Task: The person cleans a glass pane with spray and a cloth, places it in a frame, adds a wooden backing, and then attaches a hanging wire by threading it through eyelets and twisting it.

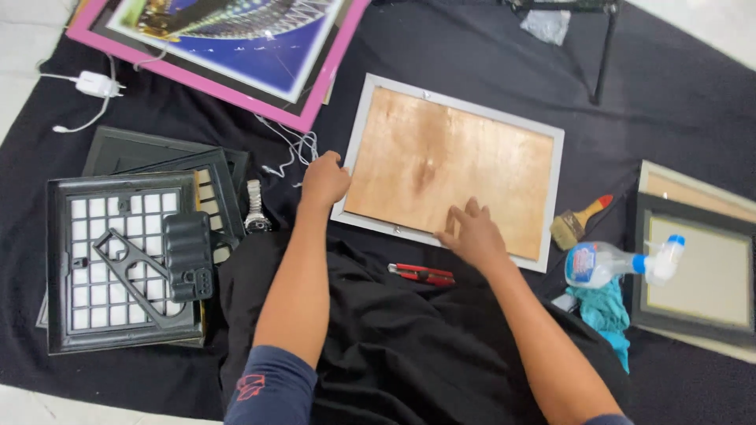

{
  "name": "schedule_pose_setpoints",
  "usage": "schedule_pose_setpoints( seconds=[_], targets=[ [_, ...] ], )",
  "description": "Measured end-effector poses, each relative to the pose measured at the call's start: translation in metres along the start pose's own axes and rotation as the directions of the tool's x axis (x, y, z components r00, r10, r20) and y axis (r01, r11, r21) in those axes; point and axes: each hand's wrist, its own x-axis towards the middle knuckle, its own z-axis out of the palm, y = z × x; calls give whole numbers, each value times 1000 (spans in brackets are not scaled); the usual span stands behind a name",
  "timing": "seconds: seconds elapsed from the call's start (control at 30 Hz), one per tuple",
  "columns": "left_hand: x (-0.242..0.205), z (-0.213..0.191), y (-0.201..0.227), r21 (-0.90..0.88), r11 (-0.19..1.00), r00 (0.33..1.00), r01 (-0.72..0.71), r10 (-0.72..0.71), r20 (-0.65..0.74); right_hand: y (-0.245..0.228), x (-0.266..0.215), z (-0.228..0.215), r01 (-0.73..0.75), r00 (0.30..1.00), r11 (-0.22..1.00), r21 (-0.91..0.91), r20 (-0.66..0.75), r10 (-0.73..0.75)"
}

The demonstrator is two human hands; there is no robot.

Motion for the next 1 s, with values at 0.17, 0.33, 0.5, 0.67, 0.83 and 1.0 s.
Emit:
schedule_pose_setpoints(
  seconds=[0.17,0.33,0.5,0.67,0.83,1.0],
  targets=[
    [-11,-13,10,-20,997,996,74,-75,-49,-60,9,13,113,984,986,118,-152,-95],
    [-12,-18,6,-33,993,993,114,-114,-7,-133,43,5,106,994,994,41,29,-107],
    [-9,-16,1,-76,988,991,132,-129,43,-136,75,23,265,962,930,-253,138,-236],
    [-5,-6,-1,-120,984,991,132,-130,20,-103,87,55,445,880,807,-389,24,-474],
    [-2,-7,0,-139,975,984,176,-173,33,-112,85,40,491,859,771,-406,78,-507],
    [7,5,-5,-125,979,987,159,-159,16,-116,77,30,494,858,795,-353,51,-510]
  ],
)
